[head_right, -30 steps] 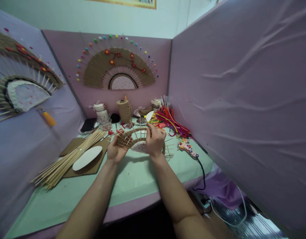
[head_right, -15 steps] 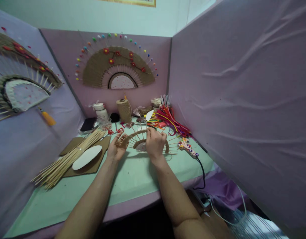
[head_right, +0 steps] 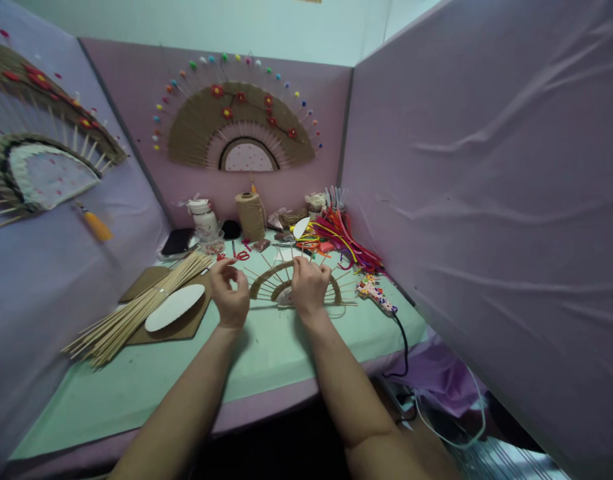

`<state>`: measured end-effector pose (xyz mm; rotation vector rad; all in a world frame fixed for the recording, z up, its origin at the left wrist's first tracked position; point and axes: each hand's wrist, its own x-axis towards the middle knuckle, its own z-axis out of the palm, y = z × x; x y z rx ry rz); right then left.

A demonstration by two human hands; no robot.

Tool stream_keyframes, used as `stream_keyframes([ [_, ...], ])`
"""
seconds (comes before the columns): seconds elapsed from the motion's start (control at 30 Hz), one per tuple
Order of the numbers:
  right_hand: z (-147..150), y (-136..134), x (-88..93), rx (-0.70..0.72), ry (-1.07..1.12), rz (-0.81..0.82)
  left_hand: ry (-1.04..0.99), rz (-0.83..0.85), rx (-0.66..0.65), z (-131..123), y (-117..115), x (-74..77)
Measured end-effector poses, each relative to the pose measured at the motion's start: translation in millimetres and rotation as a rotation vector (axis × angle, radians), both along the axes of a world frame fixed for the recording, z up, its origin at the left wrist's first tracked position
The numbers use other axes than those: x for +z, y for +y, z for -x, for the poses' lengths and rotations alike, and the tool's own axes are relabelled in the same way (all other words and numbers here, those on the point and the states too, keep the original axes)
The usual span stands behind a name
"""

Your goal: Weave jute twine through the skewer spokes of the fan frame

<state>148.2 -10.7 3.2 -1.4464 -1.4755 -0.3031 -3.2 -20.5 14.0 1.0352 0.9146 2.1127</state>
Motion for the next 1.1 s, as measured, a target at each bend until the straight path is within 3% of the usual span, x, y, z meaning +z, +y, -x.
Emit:
stream_keyframes([
  [0.1, 2.3, -2.7, -0.6, 0.022, -0.004, -0.016, -0.037, 0.092, -0.313, -20.2, -11.0, -10.4],
  [0.17, 3.9, -4.1, -1.5, 0.04, -0.01, -0.025, -0.001, 0.1, -0.394, -29.5, -14.1, -18.3],
  [0.33, 5.9, -4.1, -5.8, 0.064, 0.005, -0.066, 0.05, 0.026, -0.218, -34.8, -12.6, -27.5],
  [0.47, 6.9, -4.3, -7.9, 0.084, -0.002, -0.093, 0.187, 0.101, -0.15, -32.2, -9.3, -25.7],
  [0.63, 8.1, -6.8, -7.6, 0.101, -0.008, -0.112, 0.385, 0.166, -0.183, -30.4, -8.5, -23.4],
  [0.97, 13.9, -10.7, -8.3, 0.142, -0.01, -0.147, 0.137, 0.168, -0.457, -31.2, -9.2, -14.2],
  [1.1, 17.5, -13.6, -8.9, 0.19, -0.022, -0.167, 0.06, 0.18, -0.474, -29.8, -9.7, -9.8],
])
